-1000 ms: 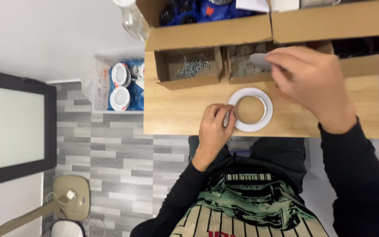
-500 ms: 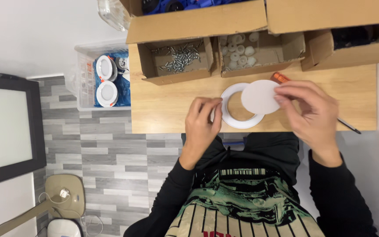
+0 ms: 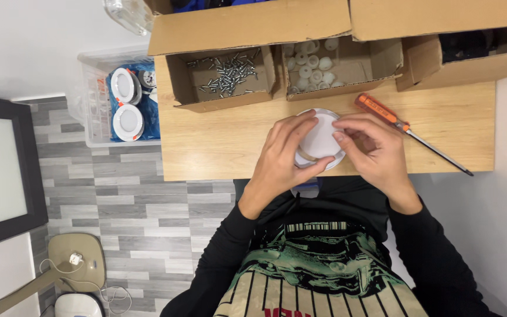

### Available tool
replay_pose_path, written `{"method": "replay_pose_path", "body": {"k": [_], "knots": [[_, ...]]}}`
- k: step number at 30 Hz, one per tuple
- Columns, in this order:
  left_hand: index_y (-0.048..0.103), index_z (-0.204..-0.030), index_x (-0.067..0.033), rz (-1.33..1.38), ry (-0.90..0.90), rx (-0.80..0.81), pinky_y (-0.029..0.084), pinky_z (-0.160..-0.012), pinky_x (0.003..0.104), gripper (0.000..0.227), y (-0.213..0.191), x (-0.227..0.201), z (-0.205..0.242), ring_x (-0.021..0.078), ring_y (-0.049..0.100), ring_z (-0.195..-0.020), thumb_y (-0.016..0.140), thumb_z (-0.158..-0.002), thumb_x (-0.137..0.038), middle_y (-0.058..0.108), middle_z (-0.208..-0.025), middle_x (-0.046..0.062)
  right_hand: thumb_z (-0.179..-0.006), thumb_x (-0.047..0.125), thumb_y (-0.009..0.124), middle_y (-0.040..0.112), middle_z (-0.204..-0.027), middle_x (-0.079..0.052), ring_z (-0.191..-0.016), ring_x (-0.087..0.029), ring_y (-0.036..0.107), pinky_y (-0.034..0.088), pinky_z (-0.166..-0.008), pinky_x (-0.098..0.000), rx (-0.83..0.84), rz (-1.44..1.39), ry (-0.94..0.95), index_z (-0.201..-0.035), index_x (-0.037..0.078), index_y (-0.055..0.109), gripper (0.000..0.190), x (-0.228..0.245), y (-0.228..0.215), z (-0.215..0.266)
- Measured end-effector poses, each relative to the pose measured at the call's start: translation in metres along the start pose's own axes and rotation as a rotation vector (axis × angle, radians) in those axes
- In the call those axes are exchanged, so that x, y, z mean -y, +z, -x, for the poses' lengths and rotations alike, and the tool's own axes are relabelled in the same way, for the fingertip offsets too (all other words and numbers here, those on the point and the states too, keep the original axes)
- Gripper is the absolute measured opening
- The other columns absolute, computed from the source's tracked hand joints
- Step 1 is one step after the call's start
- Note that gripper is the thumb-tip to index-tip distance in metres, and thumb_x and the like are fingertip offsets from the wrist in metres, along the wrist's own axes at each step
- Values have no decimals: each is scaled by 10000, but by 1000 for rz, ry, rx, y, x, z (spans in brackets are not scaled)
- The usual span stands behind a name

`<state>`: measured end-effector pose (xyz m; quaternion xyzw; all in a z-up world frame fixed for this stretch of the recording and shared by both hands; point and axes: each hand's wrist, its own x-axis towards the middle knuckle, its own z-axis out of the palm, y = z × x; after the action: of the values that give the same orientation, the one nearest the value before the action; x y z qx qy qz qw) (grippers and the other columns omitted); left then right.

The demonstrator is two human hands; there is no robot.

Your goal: The person assembles circular LED downlights by placing a diffuser onto a white trim ring and then snapping a grey heat-sink housing into the back of the trim ring.

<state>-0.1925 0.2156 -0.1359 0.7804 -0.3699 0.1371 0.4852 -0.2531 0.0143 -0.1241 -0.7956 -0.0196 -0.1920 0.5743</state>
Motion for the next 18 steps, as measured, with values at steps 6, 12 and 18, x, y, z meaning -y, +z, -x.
{"method": "replay_pose_path", "body": {"k": [6, 12, 18], "knots": [[620, -1462, 5, 141, -118, 21, 557, -1130, 484, 773, -3, 3, 0, 378, 696, -1298, 980, -838, -273, 698, -1426, 177, -1100, -42, 670, 746, -1064, -230, -846, -231, 727, 633, -804, -381, -47, -124, 15, -1256, -106, 739, 183, -16, 2, 4], [618, -1442, 5, 64, -168, 47, 527, -1130, 432, 813, -3, 1, 4, 320, 674, -1323, 1004, -809, -328, 703, -1451, 144, -1104, -23, 652, 733, -1102, -224, -909, -237, 741, 622, -843, -365, -80, -175, 41, -1252, -107, 722, 184, -31, -1, 13], [636, -1403, 0, 18, -181, 66, 519, -1113, 417, 787, -1, -2, 6, 302, 670, -1317, 999, -808, -365, 718, -1447, 136, -1111, -1, 634, 740, -1074, -240, -890, -263, 766, 626, -810, -361, -101, -202, 80, -1233, -121, 717, 190, -34, -5, 13]]}}
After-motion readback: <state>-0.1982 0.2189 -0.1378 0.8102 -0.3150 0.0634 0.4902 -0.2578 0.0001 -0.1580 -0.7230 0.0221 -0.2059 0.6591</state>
